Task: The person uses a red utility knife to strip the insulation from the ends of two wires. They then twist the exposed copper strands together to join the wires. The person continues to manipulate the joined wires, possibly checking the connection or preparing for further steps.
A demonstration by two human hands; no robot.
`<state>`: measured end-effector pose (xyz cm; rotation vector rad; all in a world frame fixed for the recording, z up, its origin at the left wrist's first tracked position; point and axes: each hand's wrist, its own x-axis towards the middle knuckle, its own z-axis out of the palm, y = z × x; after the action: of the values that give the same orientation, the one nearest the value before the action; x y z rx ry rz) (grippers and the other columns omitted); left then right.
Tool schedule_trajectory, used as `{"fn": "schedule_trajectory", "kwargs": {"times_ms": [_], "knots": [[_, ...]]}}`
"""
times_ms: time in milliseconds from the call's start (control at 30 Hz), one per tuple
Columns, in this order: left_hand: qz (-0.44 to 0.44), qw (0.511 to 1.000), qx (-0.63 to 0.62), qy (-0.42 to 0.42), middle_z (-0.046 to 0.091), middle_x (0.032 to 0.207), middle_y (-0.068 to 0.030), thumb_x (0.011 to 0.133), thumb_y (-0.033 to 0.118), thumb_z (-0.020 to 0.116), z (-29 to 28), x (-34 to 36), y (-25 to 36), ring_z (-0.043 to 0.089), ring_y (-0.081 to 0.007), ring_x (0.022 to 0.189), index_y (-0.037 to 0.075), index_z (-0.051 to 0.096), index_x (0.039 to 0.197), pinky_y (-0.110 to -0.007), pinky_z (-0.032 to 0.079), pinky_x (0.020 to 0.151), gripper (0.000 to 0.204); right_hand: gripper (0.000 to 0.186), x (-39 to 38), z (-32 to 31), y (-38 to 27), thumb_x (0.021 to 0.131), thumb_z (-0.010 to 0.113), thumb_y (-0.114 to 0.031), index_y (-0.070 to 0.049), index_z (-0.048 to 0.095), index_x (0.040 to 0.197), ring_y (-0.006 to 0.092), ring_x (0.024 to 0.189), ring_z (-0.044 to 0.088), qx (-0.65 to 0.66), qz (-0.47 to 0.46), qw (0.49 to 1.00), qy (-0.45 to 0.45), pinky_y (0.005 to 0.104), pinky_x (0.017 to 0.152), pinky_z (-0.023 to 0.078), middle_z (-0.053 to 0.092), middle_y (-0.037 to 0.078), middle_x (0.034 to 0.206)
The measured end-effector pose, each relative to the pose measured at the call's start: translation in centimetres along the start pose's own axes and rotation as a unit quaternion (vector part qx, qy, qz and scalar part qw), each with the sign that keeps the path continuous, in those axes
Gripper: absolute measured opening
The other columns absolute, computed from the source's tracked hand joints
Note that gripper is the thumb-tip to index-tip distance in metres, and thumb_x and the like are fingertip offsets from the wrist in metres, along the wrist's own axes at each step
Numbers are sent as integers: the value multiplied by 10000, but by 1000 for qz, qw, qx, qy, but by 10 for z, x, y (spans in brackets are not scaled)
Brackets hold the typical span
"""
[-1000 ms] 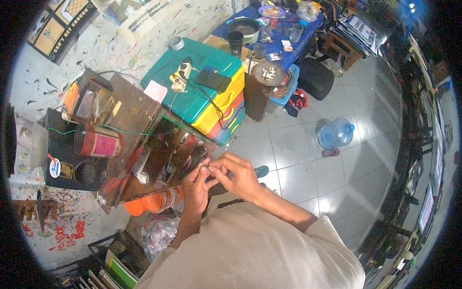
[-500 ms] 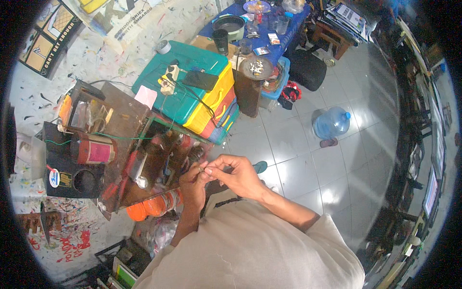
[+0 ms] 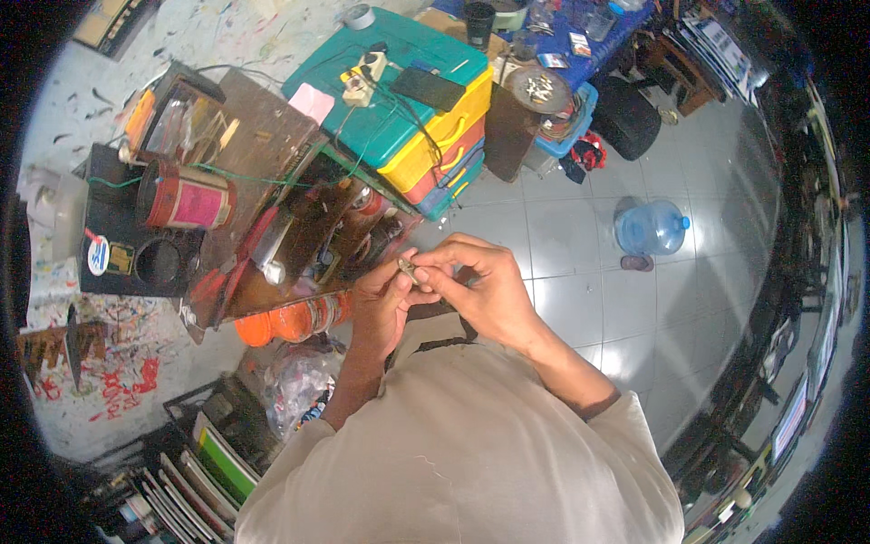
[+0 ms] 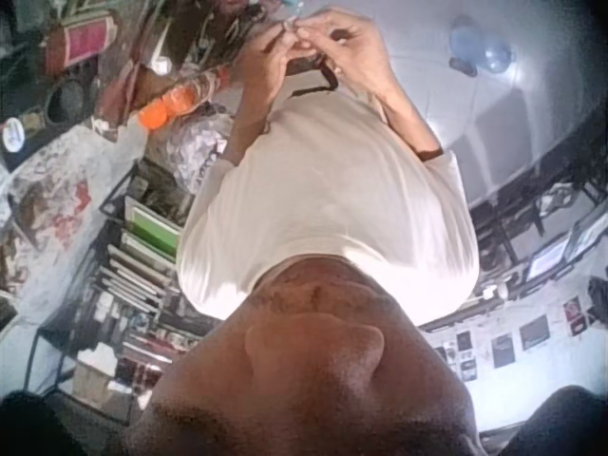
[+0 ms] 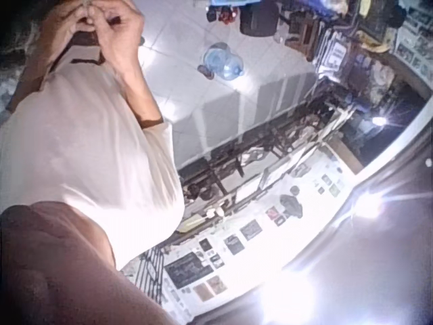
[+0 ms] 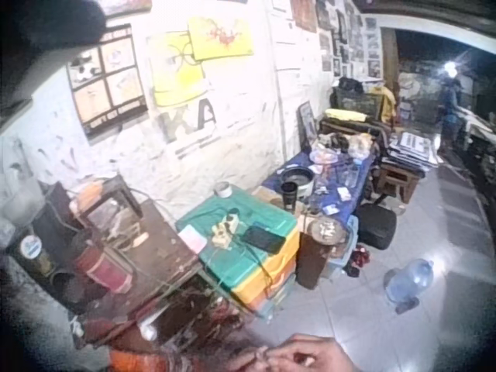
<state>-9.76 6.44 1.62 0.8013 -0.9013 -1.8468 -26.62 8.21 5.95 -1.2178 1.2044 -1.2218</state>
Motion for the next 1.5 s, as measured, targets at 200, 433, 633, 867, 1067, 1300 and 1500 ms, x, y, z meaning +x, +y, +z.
{"fn": "schedule_trajectory", "kwargs": {"times_ms": [200,433,633,867,1067,1300,1500], "knots": [[5,998,54,24,610,1080,-76,977,102,566,-1,-6,12,676,-182,899,-69,585,1230,-300,612,757,305,142,5,5,-8,831,741,-65,-16,723,963,92,695,548,-82,-33,996,-9,264,638,455,640,37,799],[12,999,30,13,604,1078,-74,977,105,572,-6,-7,14,671,-161,879,-56,592,1236,-267,608,729,305,130,7,16,-23,829,736,-69,-9,721,944,115,669,556,-66,1,998,-13,275,616,462,634,46,775],[15,1000,8,-3,595,1073,-82,983,107,562,-8,-8,16,642,-142,894,-53,591,1238,-290,621,752,302,151,9,16,-20,826,731,-54,-13,727,971,100,675,548,-140,-53,989,-9,257,615,462,640,38,802],[13,1000,-20,-3,609,1094,-90,1007,115,511,-14,-10,20,632,-149,899,-67,554,1261,-343,632,772,316,126,13,31,-24,815,745,-66,-8,734,926,106,670,547,-118,-27,993,-6,246,599,448,641,48,776],[2,998,-61,7,581,1093,-72,986,128,561,-29,-11,24,632,-147,906,-44,559,1279,-333,624,801,339,176,22,41,-26,791,764,-67,-12,729,955,96,679,545,-188,-52,981,-26,245,597,453,644,37,802],[1,998,-63,13,591,1096,-72,993,131,549,-45,-10,46,614,-133,905,-31,564,1279,-334,625,799,330,155,40,66,-46,785,767,-64,-17,735,929,94,671,560,-178,-29,983,-46,248,573,456,650,47,820],[16,998,-57,13,644,1035,-85,1002,164,536,-60,-6,62,638,-147,885,-36,561,1266,-365,630,762,332,173,55,79,-44,794,775,-54,-24,724,956,83,700,557,-197,-69,975,-71,210,579,451,632,28,857]]}}
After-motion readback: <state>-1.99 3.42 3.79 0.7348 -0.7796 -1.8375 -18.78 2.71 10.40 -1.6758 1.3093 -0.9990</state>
